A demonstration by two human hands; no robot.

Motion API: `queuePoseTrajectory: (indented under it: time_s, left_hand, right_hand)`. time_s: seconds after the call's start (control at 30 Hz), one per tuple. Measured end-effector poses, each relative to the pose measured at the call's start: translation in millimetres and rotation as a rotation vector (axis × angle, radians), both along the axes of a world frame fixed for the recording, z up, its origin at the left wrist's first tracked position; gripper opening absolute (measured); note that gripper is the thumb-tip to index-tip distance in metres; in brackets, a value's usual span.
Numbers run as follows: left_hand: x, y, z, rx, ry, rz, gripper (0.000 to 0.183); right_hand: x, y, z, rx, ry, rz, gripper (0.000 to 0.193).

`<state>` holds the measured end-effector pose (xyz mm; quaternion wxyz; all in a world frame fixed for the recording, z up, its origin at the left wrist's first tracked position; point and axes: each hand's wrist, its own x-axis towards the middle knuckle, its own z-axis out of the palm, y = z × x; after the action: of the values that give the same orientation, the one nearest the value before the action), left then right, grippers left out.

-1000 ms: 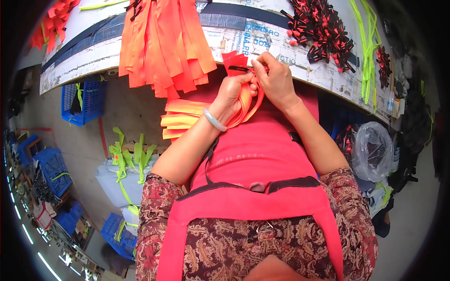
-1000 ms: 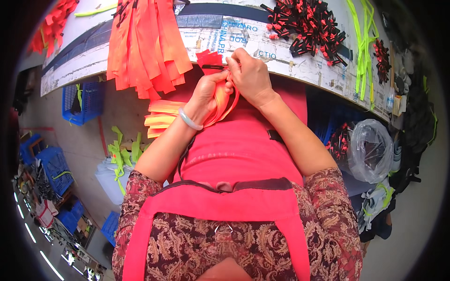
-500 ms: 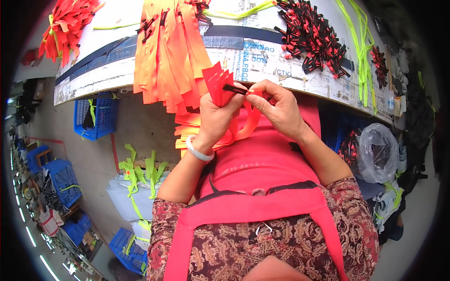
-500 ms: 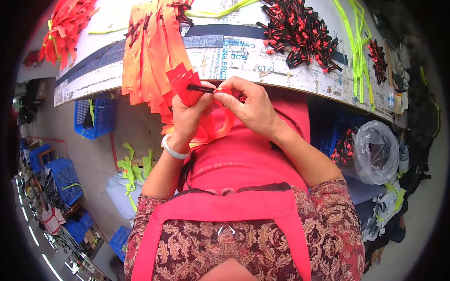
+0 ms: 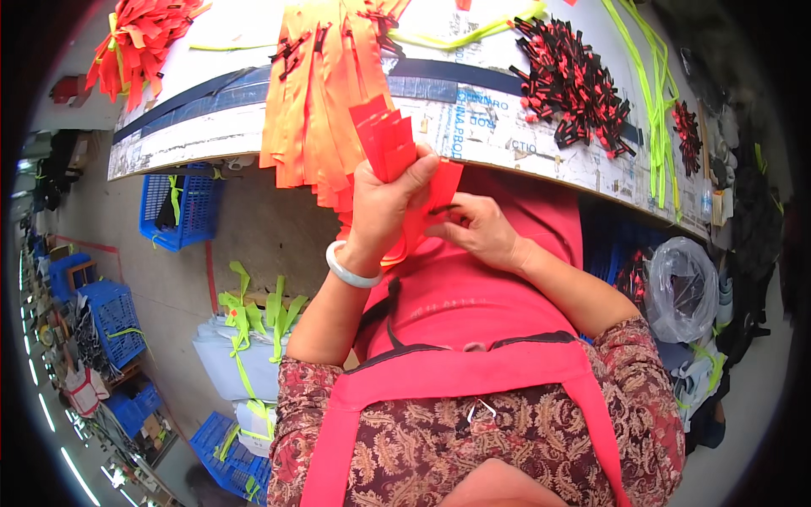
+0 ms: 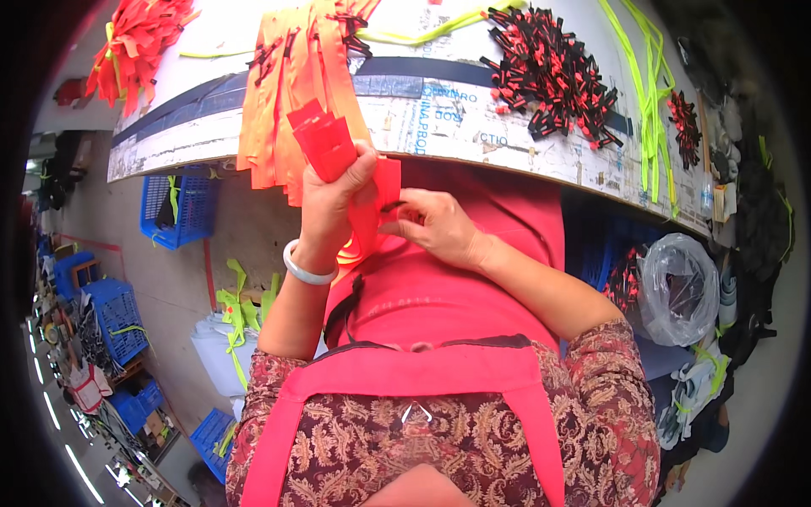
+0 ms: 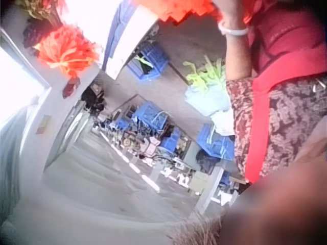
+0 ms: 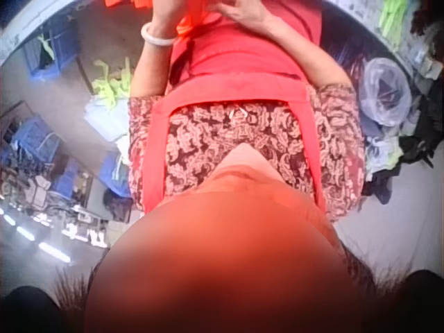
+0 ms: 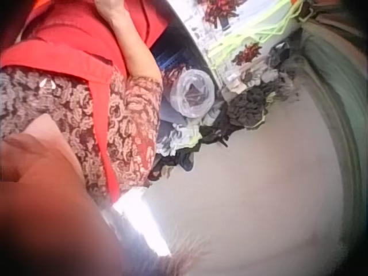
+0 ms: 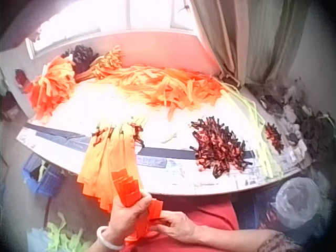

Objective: Manually gathering and securing fabric strips with plastic ties to create tassels.

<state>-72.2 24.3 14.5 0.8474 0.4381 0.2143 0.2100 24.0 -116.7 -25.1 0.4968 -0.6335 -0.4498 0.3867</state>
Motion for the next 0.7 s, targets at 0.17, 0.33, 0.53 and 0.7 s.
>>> queuePoseTrajectory:
  time_s: [0.17,0.33,0.53,0.7]
  left_hand:
    - [-29.9,17.5,-11.8,0.095,0.070,0.150,0.012]
    - [-86.1,44.1,-16.1,0.028,0.120,0.366,0.011]
    - [-89.6,40.0,-16.9,-0.013,0.156,0.277,0.009]
    - [-85.0,36.0,-17.8,-0.215,0.142,0.164,0.009]
  right_hand:
    - [-4.0,19.7,13.2,-0.081,0.347,0.093,0.023]
    - [42.6,110.7,78.7,-0.065,0.298,-0.043,0.026]
    - [109.1,220.3,47.9,0.087,-0.075,-0.229,0.032]
    - [71.0,172.3,20.0,-0.085,-0.041,-0.037,0.030]
